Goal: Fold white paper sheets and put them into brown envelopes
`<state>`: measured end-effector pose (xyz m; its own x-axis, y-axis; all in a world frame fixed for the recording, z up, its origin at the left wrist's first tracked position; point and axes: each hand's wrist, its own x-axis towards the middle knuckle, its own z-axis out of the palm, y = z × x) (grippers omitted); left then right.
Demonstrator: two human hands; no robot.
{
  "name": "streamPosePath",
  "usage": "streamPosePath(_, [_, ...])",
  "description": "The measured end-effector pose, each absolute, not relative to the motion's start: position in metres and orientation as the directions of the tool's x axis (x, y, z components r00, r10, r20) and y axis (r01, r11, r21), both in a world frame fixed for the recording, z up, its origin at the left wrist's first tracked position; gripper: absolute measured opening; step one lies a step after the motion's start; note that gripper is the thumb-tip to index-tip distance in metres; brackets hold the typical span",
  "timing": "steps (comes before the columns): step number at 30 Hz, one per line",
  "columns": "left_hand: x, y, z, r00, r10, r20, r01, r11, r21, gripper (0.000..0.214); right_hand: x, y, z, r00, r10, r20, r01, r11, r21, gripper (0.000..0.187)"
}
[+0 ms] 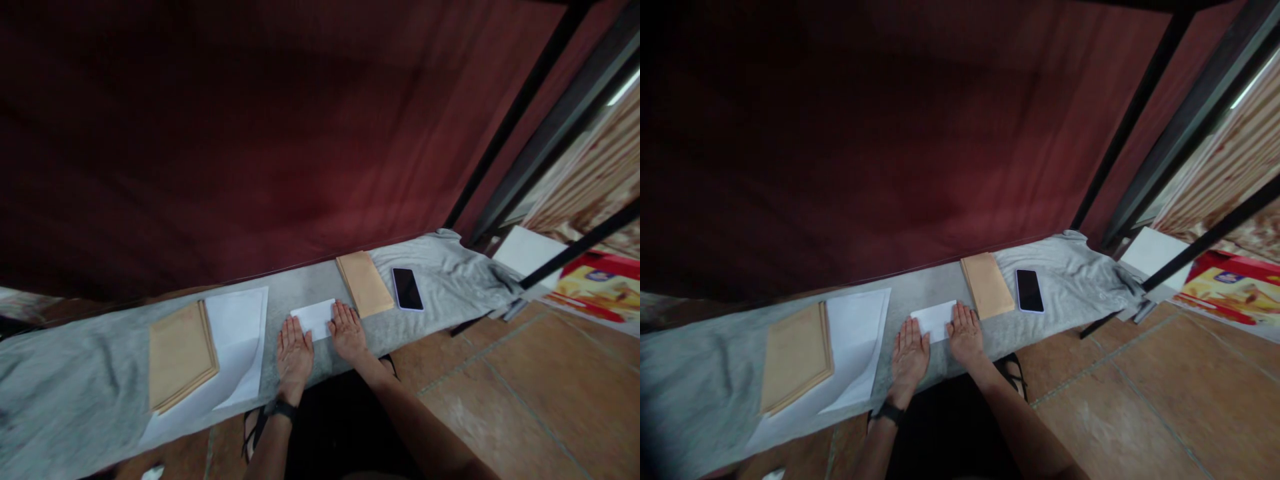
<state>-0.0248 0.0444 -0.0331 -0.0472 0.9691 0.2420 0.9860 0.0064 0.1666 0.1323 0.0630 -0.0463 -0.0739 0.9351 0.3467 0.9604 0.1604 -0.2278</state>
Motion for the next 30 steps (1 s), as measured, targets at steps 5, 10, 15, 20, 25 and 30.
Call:
streamPosePath(5, [-0.024,0.042,-0.031,-0.056,0.968,0.246,0.99,0.023,0.136,0.061,0.133,0.055,-0.045,-0.07,0.912,0.405,0.957,0.176,-0.231,0.053])
streamPosePath(10, [-0.025,0.043,-0.031,-0.051,0.965,0.257,0.988,0.011,0.154,0.06,0.118,0.04,-0.047,-0.217,0.872,0.439,0.908,0.345,-0.237,0.053])
streamPosePath(15, [-0.025,0.042,-0.031,-0.048,0.962,0.269,0.988,0.006,0.154,0.06,0.122,0.032,-0.055,-0.183,0.862,0.473,0.926,0.312,-0.211,0.057])
streamPosePath(20, [-0.028,0.035,-0.031,-0.057,0.939,0.338,0.985,-0.001,0.17,0.058,0.139,0.031,-0.059,-0.152,0.832,0.534,0.948,0.277,-0.16,0.057])
streamPosePath(25, [-0.033,0.03,-0.026,-0.127,0.918,0.376,0.966,0.028,0.258,0.055,0.14,0.03,-0.061,-0.139,0.824,0.549,0.956,0.257,-0.143,0.059])
streamPosePath(30, [-0.032,0.038,-0.011,-0.275,0.932,0.236,0.895,0.159,0.416,0.052,0.138,0.029,-0.054,-0.139,0.871,0.47,0.953,0.247,-0.176,0.06])
